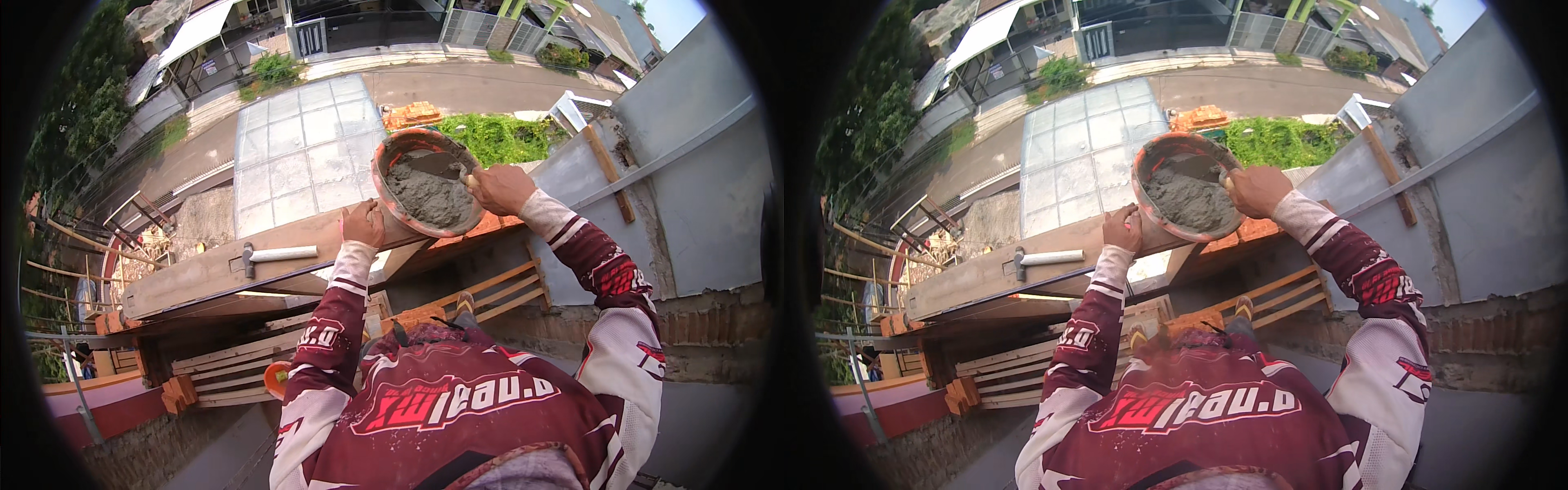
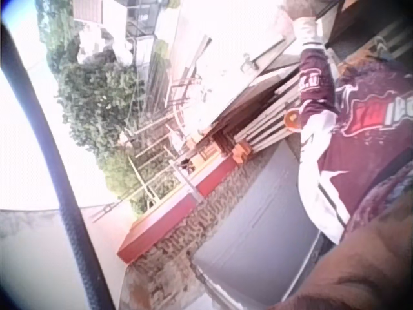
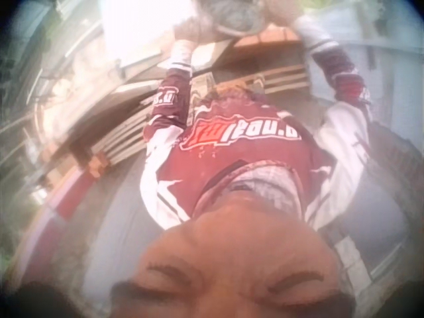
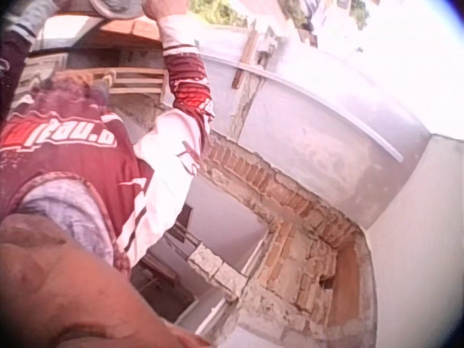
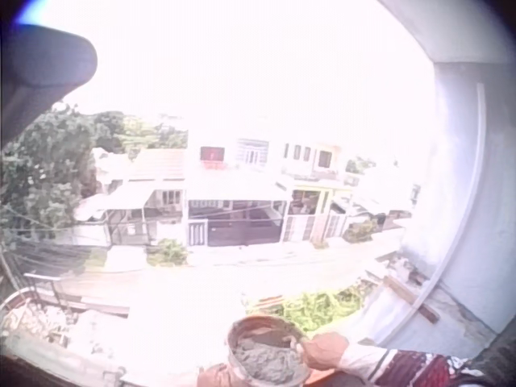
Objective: The person scoops mortar from a bucket with a trowel and spreads it along a brick wall. They then place bricks onto the mortar bed and tap them into position with a hammer.
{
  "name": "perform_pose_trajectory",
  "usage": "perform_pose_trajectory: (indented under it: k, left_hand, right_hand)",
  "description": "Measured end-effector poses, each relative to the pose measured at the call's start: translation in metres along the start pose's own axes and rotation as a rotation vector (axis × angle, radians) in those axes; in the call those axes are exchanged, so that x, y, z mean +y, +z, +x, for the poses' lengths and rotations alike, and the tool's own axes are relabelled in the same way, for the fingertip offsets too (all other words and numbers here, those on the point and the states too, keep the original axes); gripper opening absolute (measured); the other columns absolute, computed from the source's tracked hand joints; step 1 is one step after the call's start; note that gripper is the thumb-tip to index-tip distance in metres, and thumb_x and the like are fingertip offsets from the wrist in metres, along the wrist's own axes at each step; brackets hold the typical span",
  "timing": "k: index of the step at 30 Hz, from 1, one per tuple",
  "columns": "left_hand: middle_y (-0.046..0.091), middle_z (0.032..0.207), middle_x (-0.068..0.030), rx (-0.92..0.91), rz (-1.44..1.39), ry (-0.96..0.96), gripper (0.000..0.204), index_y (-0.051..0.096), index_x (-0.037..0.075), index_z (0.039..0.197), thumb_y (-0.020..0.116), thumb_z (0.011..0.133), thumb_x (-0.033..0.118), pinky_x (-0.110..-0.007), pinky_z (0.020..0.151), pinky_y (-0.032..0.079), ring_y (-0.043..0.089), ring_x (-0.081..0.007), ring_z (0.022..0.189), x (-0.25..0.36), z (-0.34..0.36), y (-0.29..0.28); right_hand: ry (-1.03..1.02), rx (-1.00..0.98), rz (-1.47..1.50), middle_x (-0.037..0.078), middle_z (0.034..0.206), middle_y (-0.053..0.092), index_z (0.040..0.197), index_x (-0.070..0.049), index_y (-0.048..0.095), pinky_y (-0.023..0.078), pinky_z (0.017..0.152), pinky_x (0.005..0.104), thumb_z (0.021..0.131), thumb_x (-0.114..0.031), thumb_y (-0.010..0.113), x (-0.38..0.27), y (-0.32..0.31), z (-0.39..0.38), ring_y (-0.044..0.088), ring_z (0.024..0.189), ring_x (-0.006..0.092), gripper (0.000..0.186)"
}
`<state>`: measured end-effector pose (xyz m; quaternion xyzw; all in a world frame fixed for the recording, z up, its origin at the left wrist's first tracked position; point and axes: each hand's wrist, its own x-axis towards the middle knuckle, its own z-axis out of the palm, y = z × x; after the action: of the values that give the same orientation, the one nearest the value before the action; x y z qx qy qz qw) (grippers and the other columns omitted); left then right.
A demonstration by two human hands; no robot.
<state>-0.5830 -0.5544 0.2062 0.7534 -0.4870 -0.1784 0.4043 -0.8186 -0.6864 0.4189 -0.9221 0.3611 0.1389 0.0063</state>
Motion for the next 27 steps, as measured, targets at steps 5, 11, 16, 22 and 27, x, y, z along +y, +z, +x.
perform_pose_trajectory:
  k: [5, 11, 16, 22, 27]
  left_hand:
    - [0.055, 0.069, -0.0002, 0.027, -0.849, -0.297, 0.039, 0.054, 0.008, 0.08, 0.067, 0.096, 0.041, -0.024, 0.05, 0.044, 0.052, -0.0077, 0.059, 0.02, 0.012, 0.031]
    - [0.051, 0.065, 0.0022, 0.081, -1.018, -0.241, 0.039, 0.052, 0.006, 0.075, 0.066, 0.098, 0.034, -0.025, 0.051, 0.037, 0.044, -0.0053, 0.059, 0.022, 0.018, 0.044]
    - [0.053, 0.067, 0.0011, 0.052, -0.99, -0.269, 0.036, 0.052, 0.006, 0.075, 0.065, 0.099, 0.029, -0.026, 0.048, 0.041, 0.048, -0.0069, 0.057, 0.031, 0.017, 0.032]
    - [0.056, 0.068, -0.0012, -0.019, -1.225, -0.379, 0.033, 0.052, 0.006, 0.075, 0.064, 0.099, 0.025, -0.027, 0.049, 0.048, 0.055, -0.0104, 0.057, 0.035, 0.012, 0.018]
    - [0.055, 0.068, -0.0026, -0.035, -1.104, -0.367, 0.032, 0.052, 0.006, 0.076, 0.064, 0.099, 0.024, -0.029, 0.049, 0.051, 0.054, -0.0113, 0.058, 0.033, 0.014, 0.017]
  right_hand:
    - [-0.129, -0.118, 0.142, 0.027, 0.083, 0.069, 0.092, 0.002, 0.068, 0.055, 0.075, 0.0506, 0.097, -0.037, 0.05, -0.007, 0.029, 0.02, 0.069, 0.079, 0.0435, 0.044]
    - [0.022, -0.4, 0.583, 0.017, 0.068, 0.065, 0.088, 0.003, 0.066, 0.054, 0.055, 0.0414, 0.099, -0.037, 0.048, -0.013, 0.033, 0.019, 0.068, 0.062, 0.0283, 0.045]
    - [0.083, -0.494, 0.962, 0.006, 0.061, 0.055, 0.087, -0.001, 0.063, 0.049, 0.043, 0.0298, 0.103, -0.041, 0.046, -0.01, 0.034, 0.003, 0.059, 0.052, 0.0153, 0.046]
    - [-0.001, -0.262, 0.879, 0.009, 0.072, 0.061, 0.095, -0.006, 0.064, 0.052, 0.055, 0.0366, 0.101, -0.042, 0.051, 0.016, 0.046, -0.016, 0.066, 0.065, 0.0222, 0.038]
    - [-0.152, 0.188, -0.071, 0.018, 0.085, 0.066, 0.109, -0.004, 0.061, 0.052, 0.072, 0.0501, 0.094, -0.027, 0.056, 0.022, 0.028, -0.031, 0.069, 0.08, 0.0364, 0.028]
